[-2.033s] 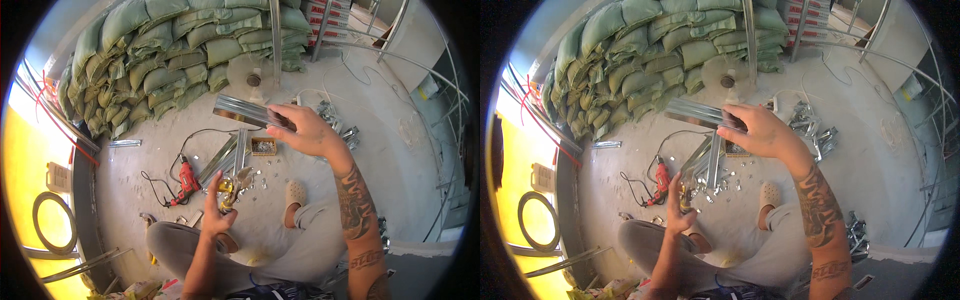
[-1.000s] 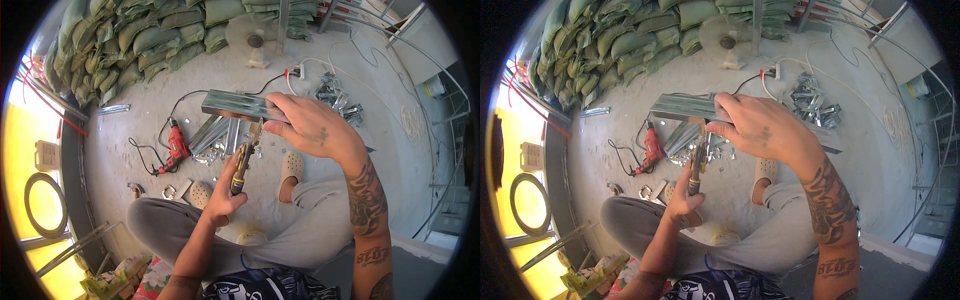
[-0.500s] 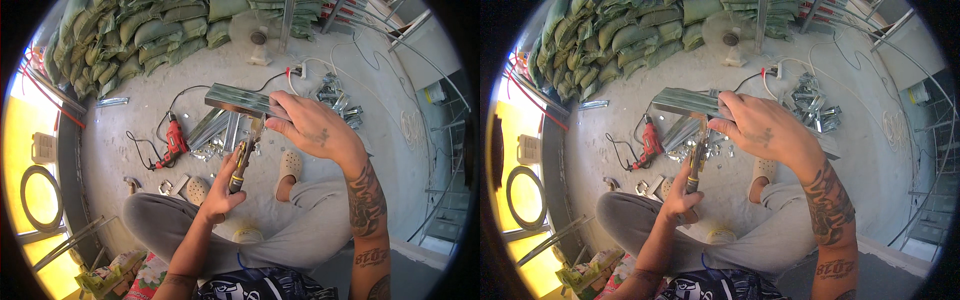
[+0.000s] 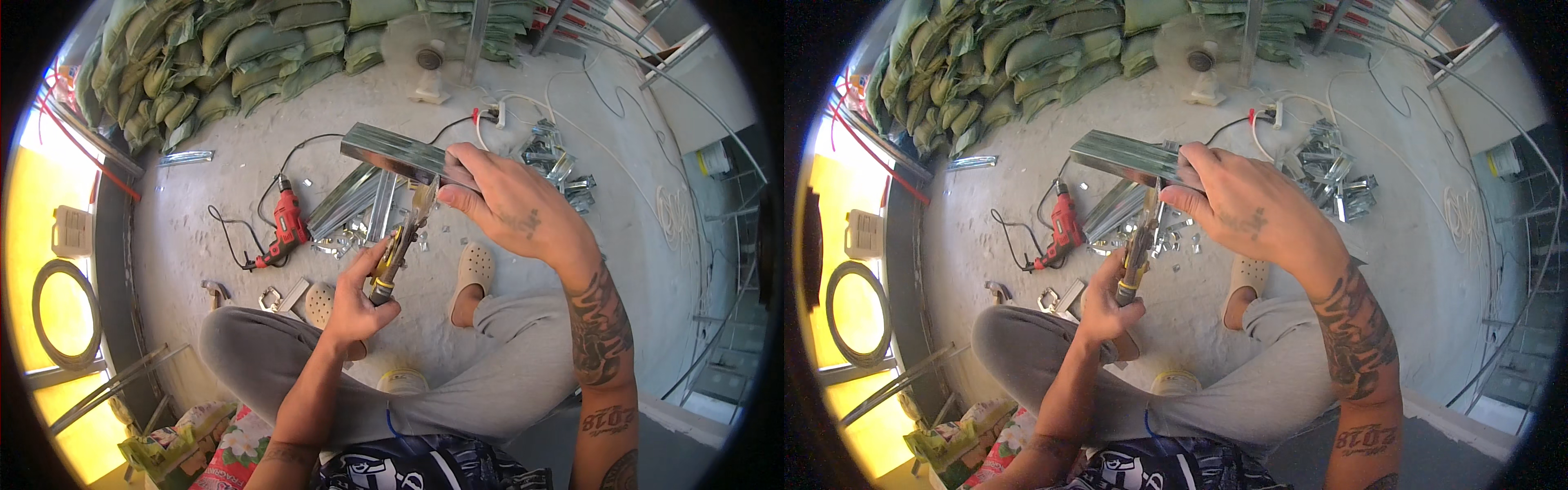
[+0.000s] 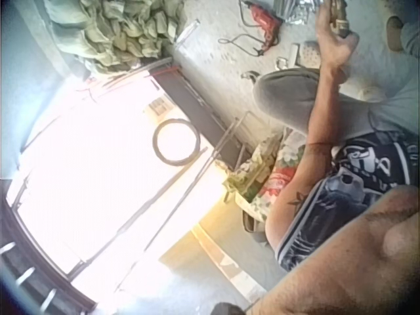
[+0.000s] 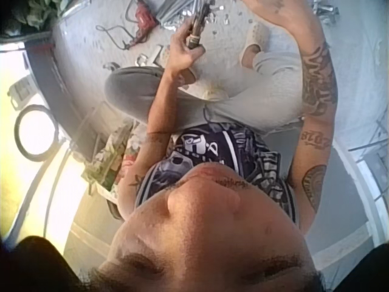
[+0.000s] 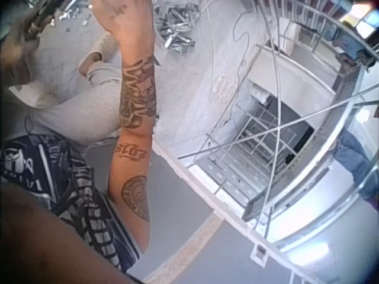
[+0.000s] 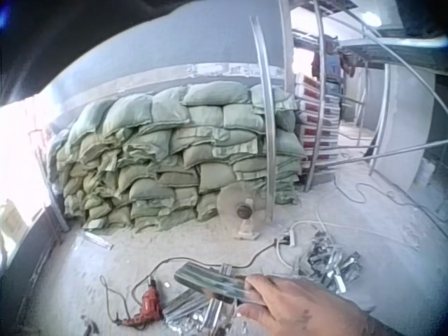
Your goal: The recorder uses aviation snips to cut a metal stud and a square ruler for measurement.
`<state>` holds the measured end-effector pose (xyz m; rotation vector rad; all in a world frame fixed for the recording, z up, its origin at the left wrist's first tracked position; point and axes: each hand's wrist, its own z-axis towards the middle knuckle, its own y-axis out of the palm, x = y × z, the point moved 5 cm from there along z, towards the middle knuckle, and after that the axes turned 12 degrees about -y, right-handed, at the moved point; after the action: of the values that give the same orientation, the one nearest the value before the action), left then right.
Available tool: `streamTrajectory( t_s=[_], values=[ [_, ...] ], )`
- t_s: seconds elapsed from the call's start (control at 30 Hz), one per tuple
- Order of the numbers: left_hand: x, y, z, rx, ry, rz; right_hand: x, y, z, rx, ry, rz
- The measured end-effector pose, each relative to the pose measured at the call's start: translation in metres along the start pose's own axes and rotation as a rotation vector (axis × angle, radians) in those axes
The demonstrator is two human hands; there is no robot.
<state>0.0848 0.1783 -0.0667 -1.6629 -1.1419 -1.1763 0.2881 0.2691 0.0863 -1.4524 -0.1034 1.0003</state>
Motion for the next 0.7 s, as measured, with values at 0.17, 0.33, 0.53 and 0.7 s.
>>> streamTrajectory(
  t_s=[0.17,0.33,0.53,0.7],
  values=[
    [0.003,-0.004,0.002,0.081,-0.139,0.085,0.009,0.006,0.003,-0.075,0.101,0.080],
    [0.008,-0.010,-0.001,0.112,-0.195,0.162,0.010,0.018,0.002,-0.079,0.102,0.126],
    [0.014,-0.013,-0.002,0.118,-0.080,0.167,0.007,0.021,0.005,-0.069,0.105,0.150],
    [0.004,-0.012,0.001,0.090,-0.053,0.141,0.005,0.019,0.004,-0.071,0.125,0.162]
  ],
)
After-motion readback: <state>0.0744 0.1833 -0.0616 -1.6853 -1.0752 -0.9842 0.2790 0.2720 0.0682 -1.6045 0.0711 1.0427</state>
